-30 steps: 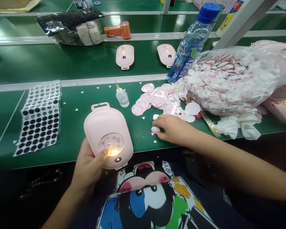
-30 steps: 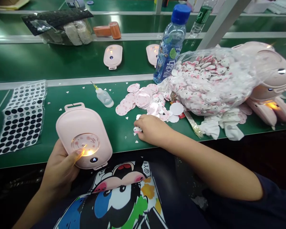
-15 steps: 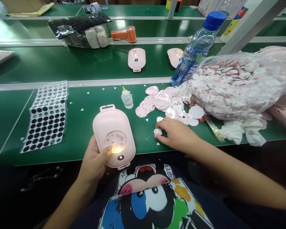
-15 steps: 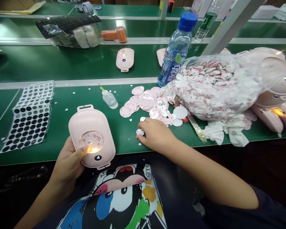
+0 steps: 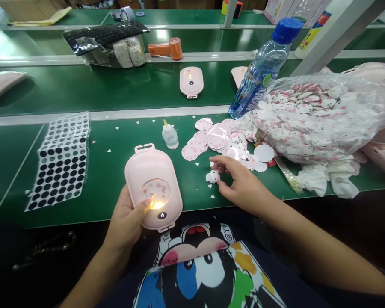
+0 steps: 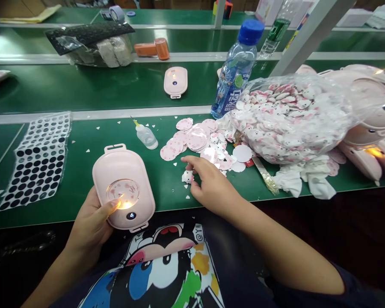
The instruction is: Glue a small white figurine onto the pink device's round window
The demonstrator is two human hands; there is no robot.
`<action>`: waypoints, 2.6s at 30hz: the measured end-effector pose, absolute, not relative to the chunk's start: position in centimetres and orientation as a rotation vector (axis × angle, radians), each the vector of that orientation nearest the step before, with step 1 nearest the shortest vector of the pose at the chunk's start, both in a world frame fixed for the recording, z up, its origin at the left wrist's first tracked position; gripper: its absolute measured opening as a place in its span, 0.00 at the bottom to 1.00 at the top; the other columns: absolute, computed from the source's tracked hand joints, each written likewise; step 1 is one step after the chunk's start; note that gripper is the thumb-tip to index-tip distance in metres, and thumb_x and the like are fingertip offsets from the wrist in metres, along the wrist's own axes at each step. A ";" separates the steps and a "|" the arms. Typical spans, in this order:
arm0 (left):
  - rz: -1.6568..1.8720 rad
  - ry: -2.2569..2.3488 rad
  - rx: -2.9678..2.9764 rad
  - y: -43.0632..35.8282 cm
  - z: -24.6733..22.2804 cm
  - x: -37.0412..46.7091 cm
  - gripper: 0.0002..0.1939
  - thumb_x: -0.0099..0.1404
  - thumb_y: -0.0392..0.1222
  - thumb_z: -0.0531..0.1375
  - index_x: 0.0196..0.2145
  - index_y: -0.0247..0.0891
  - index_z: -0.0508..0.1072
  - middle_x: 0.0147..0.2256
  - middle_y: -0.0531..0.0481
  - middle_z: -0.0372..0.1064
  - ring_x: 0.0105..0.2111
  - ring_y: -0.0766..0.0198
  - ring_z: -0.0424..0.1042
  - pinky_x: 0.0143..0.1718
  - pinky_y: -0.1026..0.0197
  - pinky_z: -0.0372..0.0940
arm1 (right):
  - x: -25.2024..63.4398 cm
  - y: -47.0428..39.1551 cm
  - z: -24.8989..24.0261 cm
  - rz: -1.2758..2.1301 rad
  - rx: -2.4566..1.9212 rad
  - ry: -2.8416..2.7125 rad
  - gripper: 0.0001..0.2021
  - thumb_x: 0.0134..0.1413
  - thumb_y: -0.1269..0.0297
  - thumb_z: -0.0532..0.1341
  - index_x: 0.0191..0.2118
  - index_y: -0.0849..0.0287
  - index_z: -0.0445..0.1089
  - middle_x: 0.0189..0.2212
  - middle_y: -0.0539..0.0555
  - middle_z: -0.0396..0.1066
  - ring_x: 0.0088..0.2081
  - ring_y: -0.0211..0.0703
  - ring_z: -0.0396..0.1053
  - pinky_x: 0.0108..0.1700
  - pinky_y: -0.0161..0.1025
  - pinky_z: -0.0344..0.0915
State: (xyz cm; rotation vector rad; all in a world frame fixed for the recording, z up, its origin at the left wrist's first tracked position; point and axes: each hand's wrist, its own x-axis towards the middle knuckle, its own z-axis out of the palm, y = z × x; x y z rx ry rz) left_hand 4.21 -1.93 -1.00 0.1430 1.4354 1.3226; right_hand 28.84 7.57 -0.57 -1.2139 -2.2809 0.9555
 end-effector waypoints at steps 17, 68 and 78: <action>1.178 1.607 0.153 -1.8 0.7 4.4 0.25 0.54 0.35 0.61 0.48 0.50 0.59 0.46 0.56 0.72 0.32 0.78 0.79 0.24 0.76 0.80 | 45.2 4.2 1.2 1.300 -1.766 -2.323 0.11 0.48 0.70 0.54 0.39 0.61 0.65 0.38 0.52 0.62 0.33 0.30 0.62 0.34 0.30 0.63; 1.373 1.390 0.246 -2.1 -1.6 3.3 0.51 0.28 0.57 0.91 0.43 0.46 0.67 0.38 0.57 0.74 0.31 0.74 0.80 0.26 0.75 0.81 | 27.8 7.4 2.2 1.918 -1.269 -1.069 0.21 0.50 0.63 0.64 0.49 0.70 0.70 0.33 0.55 0.70 0.31 0.35 0.72 0.33 0.26 0.72; 1.386 1.400 0.227 -2.6 -1.2 3.6 0.56 0.22 0.62 0.91 0.43 0.46 0.67 0.37 0.57 0.75 0.29 0.74 0.79 0.25 0.75 0.80 | 27.1 6.5 2.7 1.877 -1.034 -1.268 0.18 0.54 0.66 0.60 0.51 0.66 0.66 0.35 0.51 0.58 0.33 0.34 0.72 0.34 0.26 0.70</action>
